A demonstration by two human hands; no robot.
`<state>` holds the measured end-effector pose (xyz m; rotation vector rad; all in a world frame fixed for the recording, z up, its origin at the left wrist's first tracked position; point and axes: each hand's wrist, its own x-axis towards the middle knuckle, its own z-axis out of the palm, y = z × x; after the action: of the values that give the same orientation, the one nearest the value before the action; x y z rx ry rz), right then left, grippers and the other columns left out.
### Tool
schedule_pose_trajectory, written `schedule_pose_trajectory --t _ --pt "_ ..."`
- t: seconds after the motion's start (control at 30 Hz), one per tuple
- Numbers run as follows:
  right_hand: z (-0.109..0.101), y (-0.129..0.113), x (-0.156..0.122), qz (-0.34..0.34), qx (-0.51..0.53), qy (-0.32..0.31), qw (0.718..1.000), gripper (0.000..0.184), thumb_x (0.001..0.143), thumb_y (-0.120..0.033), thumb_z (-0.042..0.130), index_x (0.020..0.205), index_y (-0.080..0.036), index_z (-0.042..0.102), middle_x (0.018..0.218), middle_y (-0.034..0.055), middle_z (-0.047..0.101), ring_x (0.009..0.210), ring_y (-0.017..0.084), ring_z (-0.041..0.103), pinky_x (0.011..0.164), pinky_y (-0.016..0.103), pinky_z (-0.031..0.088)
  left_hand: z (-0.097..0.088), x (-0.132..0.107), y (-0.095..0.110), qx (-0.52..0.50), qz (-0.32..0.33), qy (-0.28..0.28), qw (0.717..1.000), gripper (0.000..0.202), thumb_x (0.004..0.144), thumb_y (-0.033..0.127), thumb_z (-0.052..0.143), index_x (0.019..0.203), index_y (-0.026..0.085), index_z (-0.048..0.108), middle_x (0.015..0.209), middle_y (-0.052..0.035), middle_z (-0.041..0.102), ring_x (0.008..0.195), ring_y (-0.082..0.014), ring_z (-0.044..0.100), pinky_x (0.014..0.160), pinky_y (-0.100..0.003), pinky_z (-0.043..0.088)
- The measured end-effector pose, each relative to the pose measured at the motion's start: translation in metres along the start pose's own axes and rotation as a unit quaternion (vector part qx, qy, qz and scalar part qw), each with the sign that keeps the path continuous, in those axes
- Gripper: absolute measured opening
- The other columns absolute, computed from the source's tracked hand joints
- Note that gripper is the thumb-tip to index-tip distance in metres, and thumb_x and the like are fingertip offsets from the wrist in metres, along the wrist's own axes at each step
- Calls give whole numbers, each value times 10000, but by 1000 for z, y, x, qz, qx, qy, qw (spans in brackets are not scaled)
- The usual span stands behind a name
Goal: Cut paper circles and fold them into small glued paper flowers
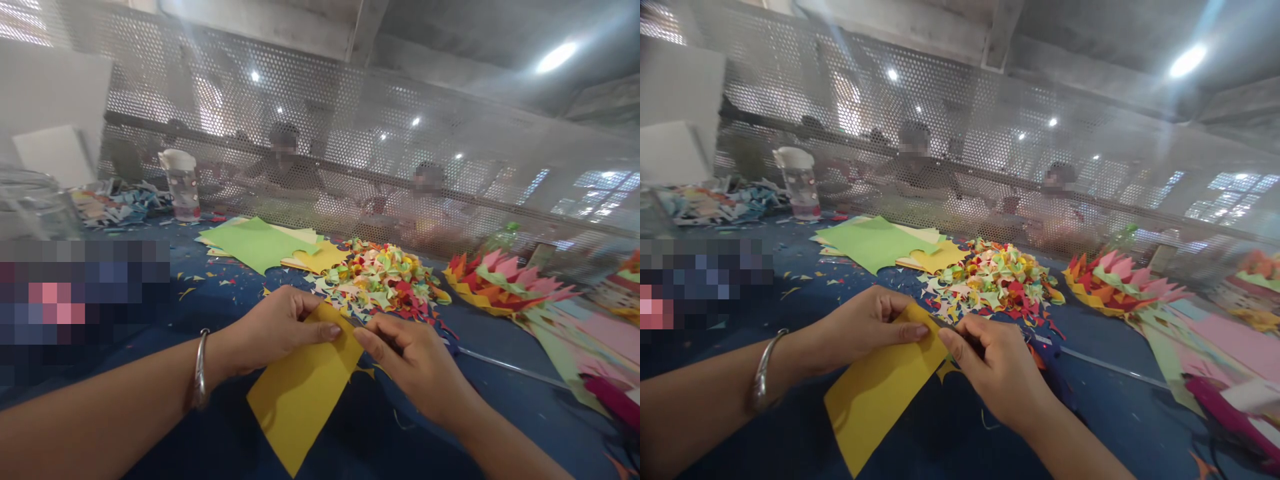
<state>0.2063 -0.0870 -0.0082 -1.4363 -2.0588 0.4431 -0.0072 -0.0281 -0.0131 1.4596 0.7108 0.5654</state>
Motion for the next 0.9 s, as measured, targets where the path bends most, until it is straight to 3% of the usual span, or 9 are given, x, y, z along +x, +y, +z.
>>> schedule_pose_trajectory --t 0.9 --pt "1 -2 -2 -4 18 -11 1000 418 965 -485 455 643 -220 415 590 -56 348 552 125 342 517 270 290 3 -1 2 -9 -38 -10 999 217 769 380 753 840 174 752 737 -20 734 567 -110 646 545 -202 488"
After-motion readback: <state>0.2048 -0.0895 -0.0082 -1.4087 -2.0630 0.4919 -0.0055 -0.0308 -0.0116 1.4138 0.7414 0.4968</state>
